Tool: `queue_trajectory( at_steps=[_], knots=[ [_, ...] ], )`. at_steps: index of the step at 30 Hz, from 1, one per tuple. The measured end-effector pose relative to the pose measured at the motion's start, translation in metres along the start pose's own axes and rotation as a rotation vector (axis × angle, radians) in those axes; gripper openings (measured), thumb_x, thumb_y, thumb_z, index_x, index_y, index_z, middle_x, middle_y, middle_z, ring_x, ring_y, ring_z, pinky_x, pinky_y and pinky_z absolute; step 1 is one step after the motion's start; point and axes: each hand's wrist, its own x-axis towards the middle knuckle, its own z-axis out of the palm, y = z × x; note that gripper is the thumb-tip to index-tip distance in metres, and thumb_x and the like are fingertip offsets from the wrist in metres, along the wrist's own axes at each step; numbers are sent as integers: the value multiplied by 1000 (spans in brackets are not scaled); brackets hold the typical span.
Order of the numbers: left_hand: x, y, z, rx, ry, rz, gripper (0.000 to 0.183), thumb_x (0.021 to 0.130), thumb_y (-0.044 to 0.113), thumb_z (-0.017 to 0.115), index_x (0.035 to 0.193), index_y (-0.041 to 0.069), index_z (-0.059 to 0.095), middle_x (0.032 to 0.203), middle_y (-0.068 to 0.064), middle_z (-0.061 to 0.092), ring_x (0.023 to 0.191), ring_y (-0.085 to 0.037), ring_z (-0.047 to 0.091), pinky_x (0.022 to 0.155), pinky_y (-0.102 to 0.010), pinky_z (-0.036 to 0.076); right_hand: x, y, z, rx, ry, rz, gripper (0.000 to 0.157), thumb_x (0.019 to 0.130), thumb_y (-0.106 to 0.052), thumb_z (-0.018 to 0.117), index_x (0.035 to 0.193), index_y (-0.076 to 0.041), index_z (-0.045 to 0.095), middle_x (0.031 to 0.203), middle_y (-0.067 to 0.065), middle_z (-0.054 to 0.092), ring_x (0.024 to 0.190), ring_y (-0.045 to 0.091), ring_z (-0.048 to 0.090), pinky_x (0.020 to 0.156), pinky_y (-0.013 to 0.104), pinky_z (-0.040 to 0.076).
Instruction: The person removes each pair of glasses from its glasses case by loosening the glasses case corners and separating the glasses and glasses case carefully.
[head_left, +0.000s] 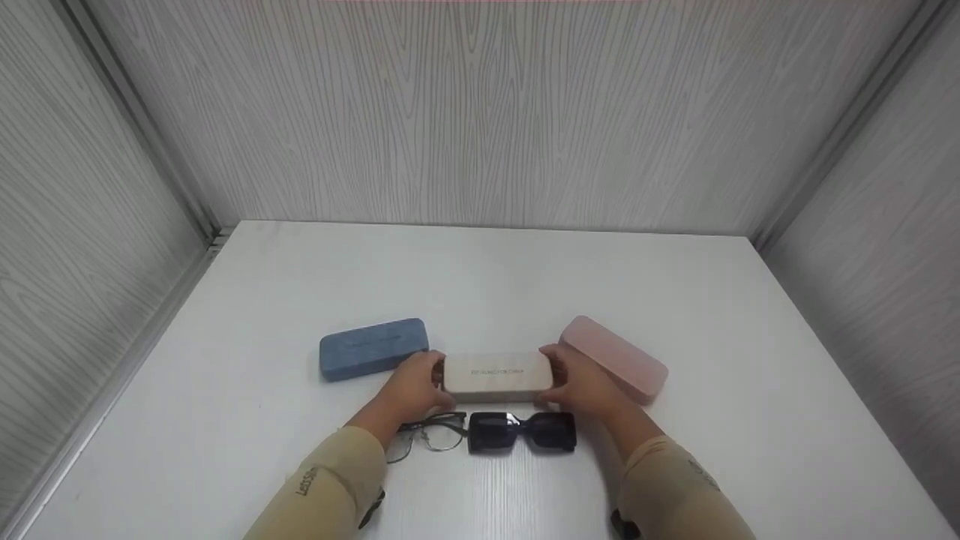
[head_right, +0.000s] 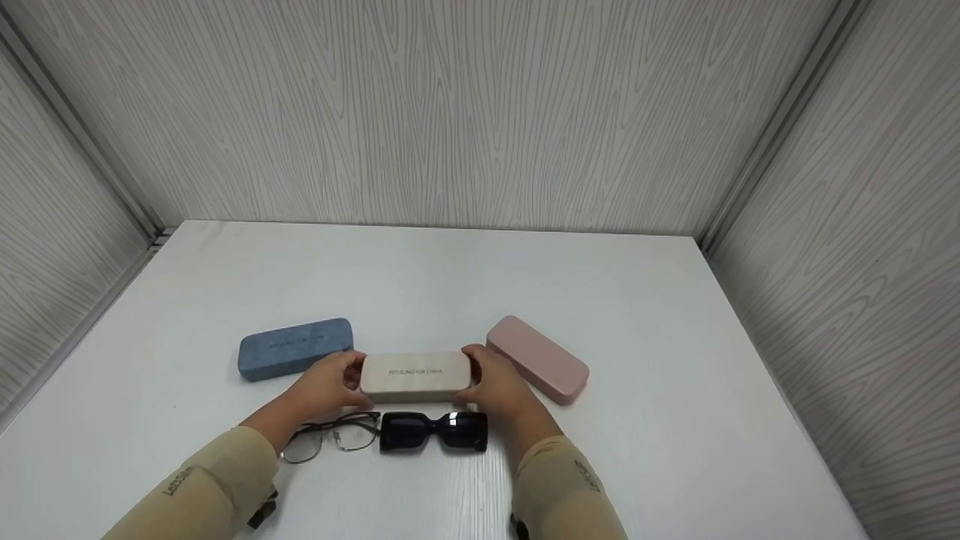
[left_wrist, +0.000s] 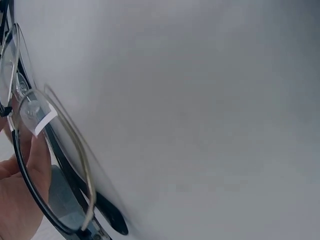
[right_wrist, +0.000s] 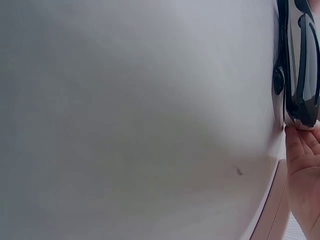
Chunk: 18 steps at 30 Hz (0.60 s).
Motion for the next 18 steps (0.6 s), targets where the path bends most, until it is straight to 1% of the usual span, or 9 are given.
queue_trajectory(
  at_steps=[2,4,8,10,13,15,18],
  knots=[
    [0,3,0,5,9,-4,71,65,13,80,126,-1,47,114,-10,53,105,-22,50,97,-38,39,0,-1,-2,2,2,20,66,63,-12,81,122,-19,52,122,-4,56,122,18,45,105,37,31],
    [1,5,1,-17,12,-13,68,65,11,80,124,1,49,111,-7,55,102,-20,50,95,-37,41,2,-2,-4,20,2,34,65,64,-11,81,122,-21,52,123,-5,55,122,18,44,104,37,32],
    [4,9,3,-69,29,-34,62,67,8,77,123,6,50,110,-3,57,100,-18,51,93,-36,42,5,-5,-8,54,13,53,68,65,-11,81,125,-19,49,127,-2,53,124,19,43,104,36,32],
    [5,10,4,-84,40,-40,62,68,8,76,124,7,50,113,-2,58,104,-18,52,95,-36,41,7,-6,-9,46,25,66,70,66,-12,80,127,-18,48,128,-1,52,124,19,43,105,35,32],
    [8,12,5,-81,51,-54,62,70,9,75,126,8,50,119,-3,57,111,-20,51,99,-37,39,10,-6,-10,26,35,70,70,67,-13,80,129,-17,47,129,-1,51,124,18,42,105,35,31],
    [12,12,5,-74,55,-78,63,71,10,75,128,9,48,123,-4,56,116,-22,48,102,-38,36,13,-6,-10,22,40,70,70,68,-12,79,130,-15,46,130,0,51,125,19,42,106,34,31],
    [18,12,4,-56,59,-114,68,72,12,75,133,9,44,130,-7,51,123,-25,42,105,-39,31,18,-7,-11,36,49,49,69,69,-7,77,130,-11,45,131,4,50,126,22,41,106,36,30]
  ],
)
